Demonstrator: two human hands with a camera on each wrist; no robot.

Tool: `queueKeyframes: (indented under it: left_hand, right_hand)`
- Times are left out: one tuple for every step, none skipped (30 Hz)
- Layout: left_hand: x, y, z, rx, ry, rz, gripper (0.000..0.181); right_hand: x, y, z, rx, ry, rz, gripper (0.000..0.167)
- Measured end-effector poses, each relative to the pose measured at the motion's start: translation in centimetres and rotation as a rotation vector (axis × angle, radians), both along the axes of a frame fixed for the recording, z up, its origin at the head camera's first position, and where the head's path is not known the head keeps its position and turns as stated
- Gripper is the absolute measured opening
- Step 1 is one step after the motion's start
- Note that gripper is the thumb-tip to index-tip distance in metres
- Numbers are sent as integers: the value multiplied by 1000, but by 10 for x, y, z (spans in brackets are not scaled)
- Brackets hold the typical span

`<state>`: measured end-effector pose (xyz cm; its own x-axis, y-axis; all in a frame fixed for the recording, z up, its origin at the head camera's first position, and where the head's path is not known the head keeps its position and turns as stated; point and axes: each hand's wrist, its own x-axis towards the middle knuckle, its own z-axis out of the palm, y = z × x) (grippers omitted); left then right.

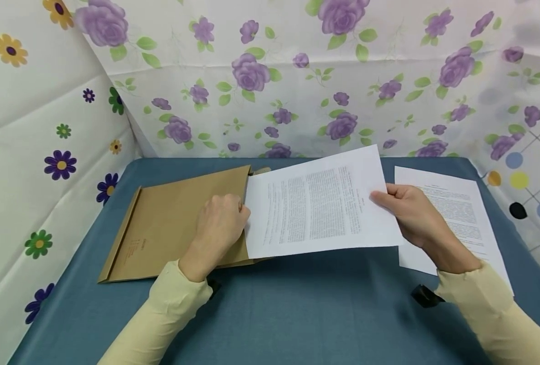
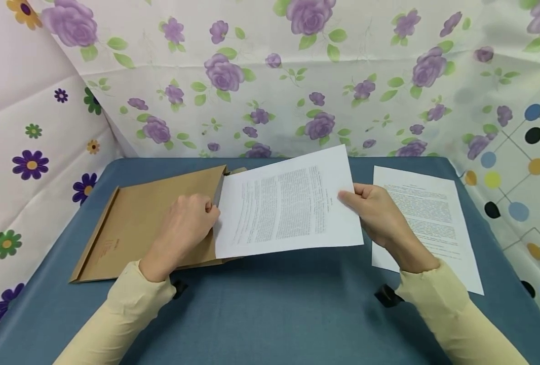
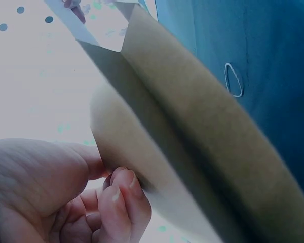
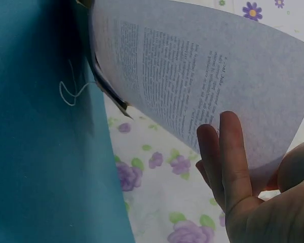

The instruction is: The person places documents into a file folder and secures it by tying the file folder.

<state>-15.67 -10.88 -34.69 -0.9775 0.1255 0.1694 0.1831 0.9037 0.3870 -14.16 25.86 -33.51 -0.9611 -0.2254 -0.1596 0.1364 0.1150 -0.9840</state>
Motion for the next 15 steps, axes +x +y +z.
queueKeyframes:
  left_hand:
    - [0, 0, 0, -4, -5, 0, 46]
    - [1, 0, 0, -8, -7, 1, 46]
    - [1, 0, -1, -11, -9, 2, 46]
    - [1, 0, -1, -14, -11, 2, 46]
    - [2, 0, -1, -16, -11, 1, 46]
    - [2, 0, -2, -15, -11, 1, 45]
    - [2, 0, -2, -17, -10, 0, 45]
    - [2, 0, -2, -18, -9, 0, 45]
    - [2, -1, -3, -19, -8, -1, 45]
    - [2, 0, -3, -20, -9, -1, 45]
    - [2, 0, -3, -20, -9, -2, 45]
    - [3, 0, -3, -21, -10, -3, 45]
    - [3, 0, -3, -20, -12, -2, 45]
    - [3, 0, -2, -20, -13, -1, 45]
    - [4, 1, -2, -19, -13, -2, 45]
  right_hand:
    - [-1, -2, -2, -5, 2, 9, 56]
    - [-2, -4, -4, -5, -1, 11, 56]
    - [-3, -6, -5, 2, -4, 13, 56]
    - [-4, -8, -6, 4, -10, 13, 55]
    - [-5, -11, -8, 10, -14, 15, 55]
    - [-6, -14, -9, 15, -17, 17, 54]
    - [-8, -17, -11, 24, -16, 21, 53]
    - [-9, -20, -12, 25, -15, 30, 53]
    - [-11, -23, -14, 23, -13, 38, 52]
    - [-12, -26, -16, 18, -11, 44, 50]
    - [-13, -29, -17, 13, -10, 50, 49]
    - [-15, -32, -19, 9, -9, 53, 48]
    - [-16, -35, -21, 2, -9, 55, 48]
    - [-18, -39, -23, -2, -8, 54, 47]
    - [-19, -42, -25, -3, -7, 51, 46]
